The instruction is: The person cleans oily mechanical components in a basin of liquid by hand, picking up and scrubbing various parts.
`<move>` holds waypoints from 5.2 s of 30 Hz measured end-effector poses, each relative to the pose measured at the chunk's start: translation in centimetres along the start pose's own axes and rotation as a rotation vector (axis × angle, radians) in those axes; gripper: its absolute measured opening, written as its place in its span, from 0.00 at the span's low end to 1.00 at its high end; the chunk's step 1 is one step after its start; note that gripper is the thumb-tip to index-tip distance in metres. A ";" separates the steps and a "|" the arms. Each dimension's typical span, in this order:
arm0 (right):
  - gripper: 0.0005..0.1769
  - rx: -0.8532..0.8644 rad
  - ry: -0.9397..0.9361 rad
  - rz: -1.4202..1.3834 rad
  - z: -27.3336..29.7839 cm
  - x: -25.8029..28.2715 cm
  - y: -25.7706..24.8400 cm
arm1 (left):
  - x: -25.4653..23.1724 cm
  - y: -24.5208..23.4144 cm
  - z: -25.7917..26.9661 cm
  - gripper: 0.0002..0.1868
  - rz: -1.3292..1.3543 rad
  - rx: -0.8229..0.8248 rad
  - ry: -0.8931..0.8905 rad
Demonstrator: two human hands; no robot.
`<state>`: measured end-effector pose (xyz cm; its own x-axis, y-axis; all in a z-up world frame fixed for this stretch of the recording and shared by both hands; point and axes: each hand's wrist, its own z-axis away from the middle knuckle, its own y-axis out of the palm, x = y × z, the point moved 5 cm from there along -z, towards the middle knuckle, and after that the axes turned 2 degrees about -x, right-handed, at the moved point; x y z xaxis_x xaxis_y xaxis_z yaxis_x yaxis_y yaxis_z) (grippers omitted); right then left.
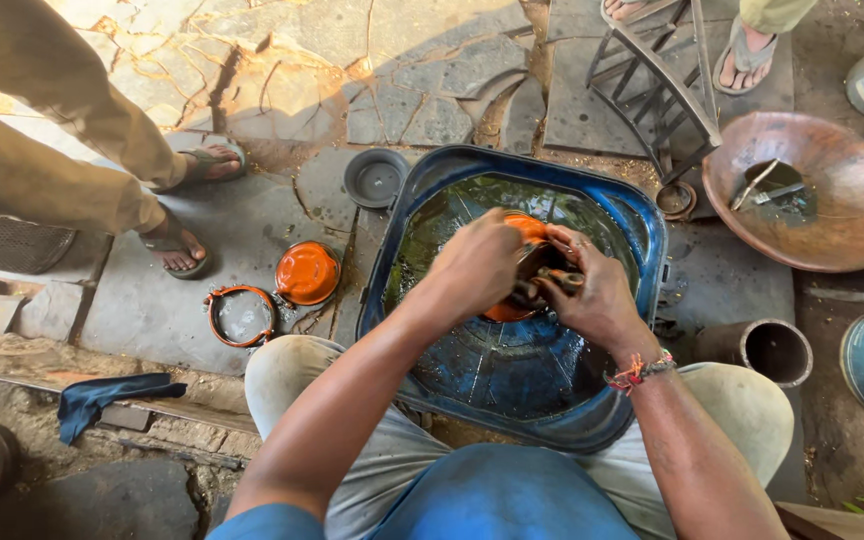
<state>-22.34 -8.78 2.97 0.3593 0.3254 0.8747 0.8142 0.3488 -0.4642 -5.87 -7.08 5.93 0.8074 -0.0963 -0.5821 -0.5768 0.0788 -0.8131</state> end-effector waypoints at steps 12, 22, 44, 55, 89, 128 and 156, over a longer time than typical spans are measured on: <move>0.28 -0.058 0.091 -0.147 0.1 -4.3 0.5 | 3.3 2.6 7.6 0.05 0.340 -0.333 -0.134; 0.28 -0.183 0.281 -0.415 1.2 -7.9 1.6 | 3.5 6.7 9.6 0.12 0.295 -0.181 -0.159; 0.22 -0.109 0.390 -0.231 2.8 -4.8 5.5 | 11.4 -0.8 5.4 0.15 1.662 -0.706 -0.350; 0.14 0.009 0.098 0.456 -1.5 -5.7 3.4 | 14.6 0.3 7.0 0.13 1.387 -0.467 -0.489; 0.21 0.065 -0.403 0.640 -3.2 6.3 6.8 | 11.1 0.0 4.0 0.15 0.845 -0.317 -0.366; 0.31 0.094 -0.014 0.535 -2.8 6.4 2.9 | 11.6 -0.5 3.8 0.18 0.764 -0.335 -0.351; 0.14 -0.040 0.416 -0.300 -6.5 -7.7 2.7 | 11.3 -0.7 4.5 0.20 0.708 -0.346 -0.342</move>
<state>-19.90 -16.06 -4.13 0.2517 -0.1641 0.9538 0.9231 0.3368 -0.1856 4.22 -3.73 -0.09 0.2039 0.1697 -0.9642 -0.9195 -0.3050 -0.2481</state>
